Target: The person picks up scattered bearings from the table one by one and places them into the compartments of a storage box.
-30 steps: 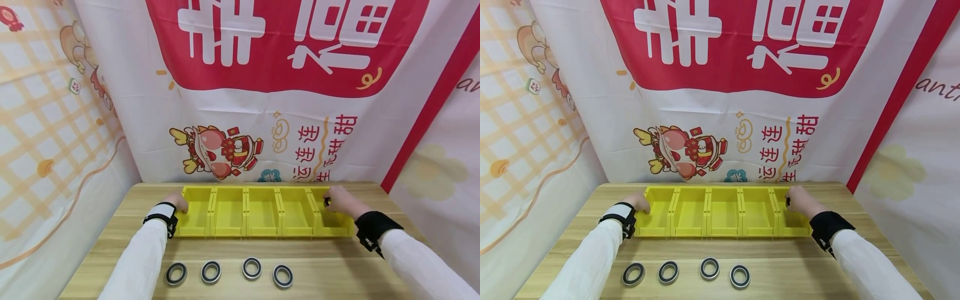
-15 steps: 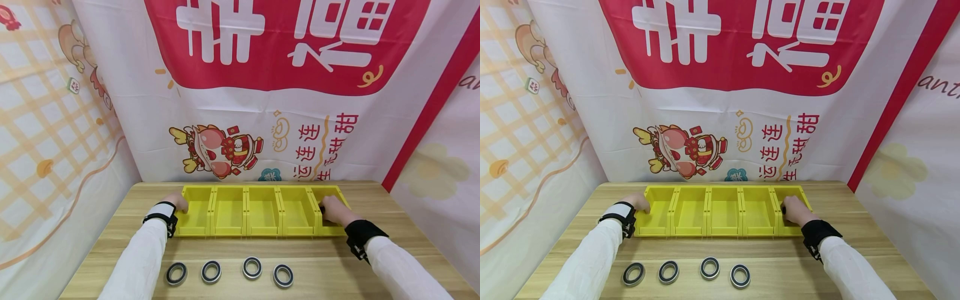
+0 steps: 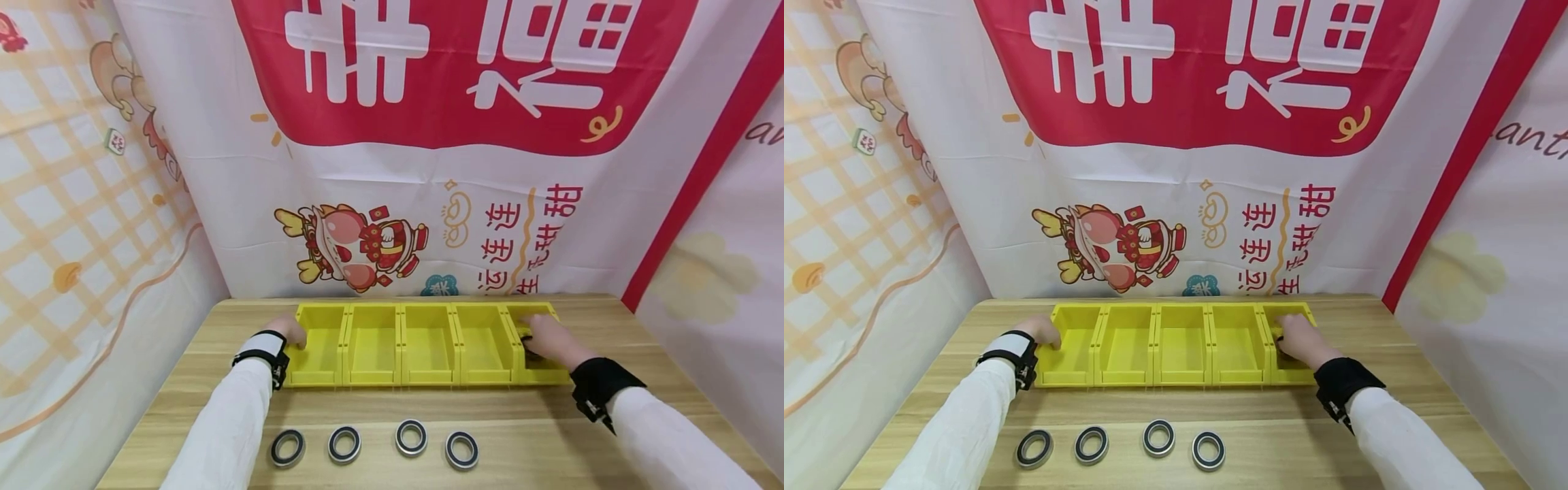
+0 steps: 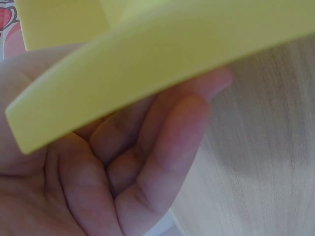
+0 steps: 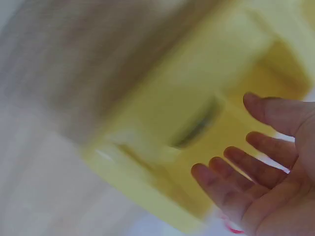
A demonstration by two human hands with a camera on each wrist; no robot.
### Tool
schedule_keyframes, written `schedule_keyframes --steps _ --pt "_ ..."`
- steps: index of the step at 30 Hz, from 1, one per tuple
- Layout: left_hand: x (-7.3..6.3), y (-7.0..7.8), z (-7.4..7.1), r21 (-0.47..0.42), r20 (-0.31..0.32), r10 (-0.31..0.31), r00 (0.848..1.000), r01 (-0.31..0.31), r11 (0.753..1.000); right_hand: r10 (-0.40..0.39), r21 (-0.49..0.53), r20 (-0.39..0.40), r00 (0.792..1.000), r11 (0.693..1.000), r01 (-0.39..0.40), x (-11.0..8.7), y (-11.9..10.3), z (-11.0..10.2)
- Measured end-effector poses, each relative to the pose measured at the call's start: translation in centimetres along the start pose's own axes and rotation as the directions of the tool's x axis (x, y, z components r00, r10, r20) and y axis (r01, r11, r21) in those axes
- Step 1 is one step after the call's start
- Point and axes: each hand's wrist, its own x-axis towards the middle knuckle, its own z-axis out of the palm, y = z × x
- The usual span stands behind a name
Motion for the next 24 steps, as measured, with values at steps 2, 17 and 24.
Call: schedule_keyframes --steps 2,17,24 --pt "0.0 0.0 0.0 -0.003 -0.001 -0.004 1.0 0.004 1.0 0.001 0.02 -0.035 0.999 1.0 0.0 -0.3 -1.1 -1.6" --pt "-0.2 0.0 0.0 0.012 -0.005 -0.013 1.0 0.013 1.0 -0.277 -0.07 -0.202 0.94 0.961 0.268 -7.4 -11.9 -3.0" --pt "-1.0 0.5 -0.2 0.015 -0.008 -0.027 1.0 0.027 1.0 -0.321 -0.02 -0.065 0.945 0.947 0.321 -10.2 -13.5 1.6"
